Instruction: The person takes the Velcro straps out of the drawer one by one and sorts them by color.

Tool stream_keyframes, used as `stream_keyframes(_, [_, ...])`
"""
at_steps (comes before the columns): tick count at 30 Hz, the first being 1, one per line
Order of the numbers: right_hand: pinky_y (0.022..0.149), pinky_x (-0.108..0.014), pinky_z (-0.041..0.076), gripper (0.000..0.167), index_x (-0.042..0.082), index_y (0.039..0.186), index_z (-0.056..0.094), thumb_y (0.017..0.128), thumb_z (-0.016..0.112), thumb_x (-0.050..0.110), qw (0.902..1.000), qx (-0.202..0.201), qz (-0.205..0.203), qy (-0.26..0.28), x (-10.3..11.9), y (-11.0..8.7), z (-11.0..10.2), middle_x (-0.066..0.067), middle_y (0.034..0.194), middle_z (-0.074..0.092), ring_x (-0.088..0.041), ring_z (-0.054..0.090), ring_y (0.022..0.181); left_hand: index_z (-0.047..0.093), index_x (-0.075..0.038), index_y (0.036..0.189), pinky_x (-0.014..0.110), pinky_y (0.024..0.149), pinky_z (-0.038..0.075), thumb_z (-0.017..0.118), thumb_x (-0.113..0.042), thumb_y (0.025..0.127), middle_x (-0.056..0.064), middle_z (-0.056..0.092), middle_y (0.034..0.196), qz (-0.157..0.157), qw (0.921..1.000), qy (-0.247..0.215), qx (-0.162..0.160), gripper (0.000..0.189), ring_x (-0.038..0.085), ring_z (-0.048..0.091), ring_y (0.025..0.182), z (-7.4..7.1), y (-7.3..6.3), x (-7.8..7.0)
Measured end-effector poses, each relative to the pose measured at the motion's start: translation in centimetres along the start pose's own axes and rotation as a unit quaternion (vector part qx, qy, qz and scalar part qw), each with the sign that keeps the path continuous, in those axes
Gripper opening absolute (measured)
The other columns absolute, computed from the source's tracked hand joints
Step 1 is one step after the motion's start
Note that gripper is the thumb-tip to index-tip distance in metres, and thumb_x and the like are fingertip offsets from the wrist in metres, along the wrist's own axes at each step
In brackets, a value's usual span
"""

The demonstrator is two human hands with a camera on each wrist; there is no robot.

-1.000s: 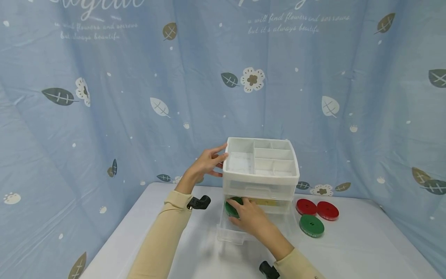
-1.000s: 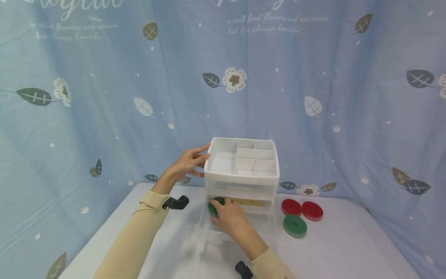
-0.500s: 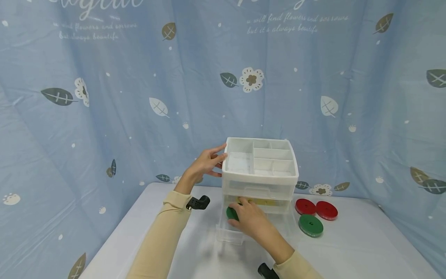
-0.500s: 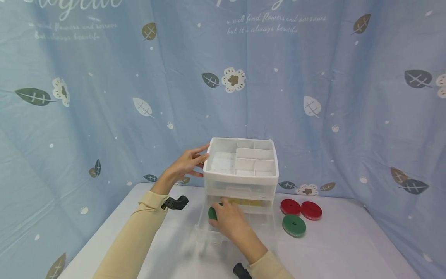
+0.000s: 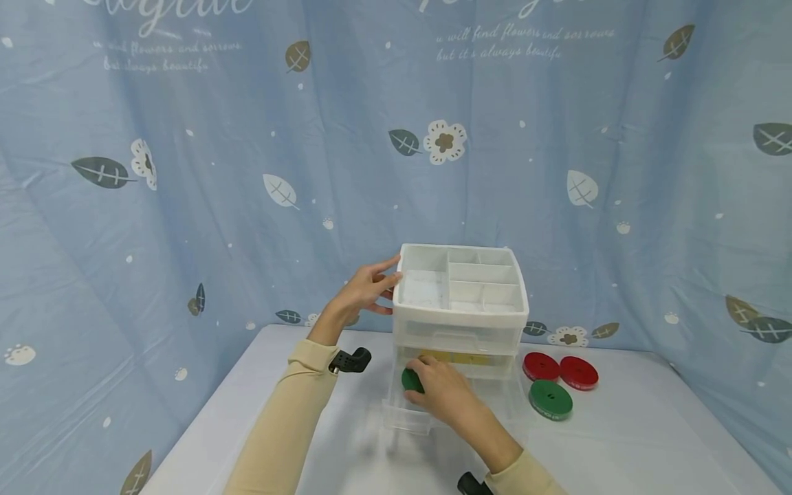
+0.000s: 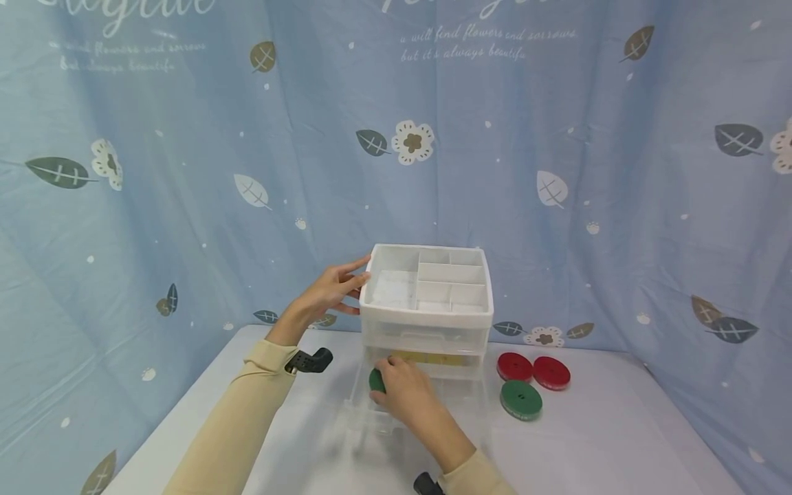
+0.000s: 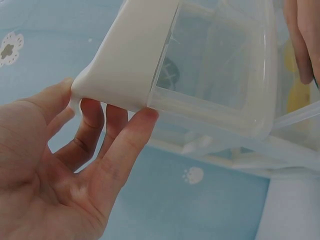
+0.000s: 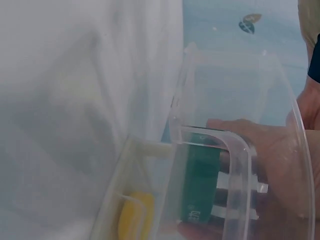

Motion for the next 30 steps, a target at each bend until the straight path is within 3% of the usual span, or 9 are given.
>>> stream_keyframes(5, [0.071,-0.041,0.056,0.047,0.019,0.128,0.065,0.086,0.075,0.039,1.0000,-0.002,-0.002,0.002,-0.1,0.0,0.2,-0.010,0.123,0.064,-0.025,0.064,0.094,0.028,-0.038,0.154,0.047,0.080,0.062,0.055,-0.034,0.101,0.020,0.060,0.128,0.002,1.0000,0.002,0.000,0.059,0.025,0.069,0.094,-0.1,0.0,0.1])
stream_keyframes(13, [0.076,-0.045,0.057,0.045,0.018,0.123,0.069,0.083,0.079,0.037,0.9995,-0.014,0.014,0.027,-0.4,-0.2,-0.1,-0.013,0.122,0.064,-0.027,0.064,0.097,0.030,-0.043,0.152,0.048,0.080,0.062,0.056,-0.034,0.101,0.017,0.062,0.126,0.001,1.0000,-0.001,-0.002,0.057,0.027,0.069,0.095,-0.2,0.0,0.1])
stream_keyframes(24, [0.068,-0.042,0.053,0.039,0.018,0.113,0.074,0.078,0.084,0.032,0.9990,-0.013,0.025,0.035,-0.7,-0.7,-1.0,-0.009,0.110,0.069,-0.022,0.062,0.088,0.028,-0.039,0.154,0.055,0.088,0.058,0.056,-0.036,0.100,0.020,0.061,0.124,-0.002,1.0000,0.000,0.001,0.060,0.028,0.068,0.097,0.1,0.1,0.2])
stream_keyframes(30, [0.073,-0.047,0.054,0.037,0.017,0.112,0.074,0.078,0.084,0.030,0.9976,-0.003,0.030,0.061,-0.7,-1.1,-1.8,-0.010,0.115,0.068,-0.024,0.064,0.095,0.029,-0.039,0.154,0.053,0.085,0.060,0.056,-0.034,0.101,0.021,0.061,0.124,-0.001,1.0000,-0.005,0.000,0.060,0.026,0.069,0.093,0.0,0.0,0.1])
Point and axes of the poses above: each hand's wrist, its own y-axis towards the middle knuckle, its own z-axis out of the palm, x = y × z, the point moved 8 cm from there along y, towards the middle knuckle
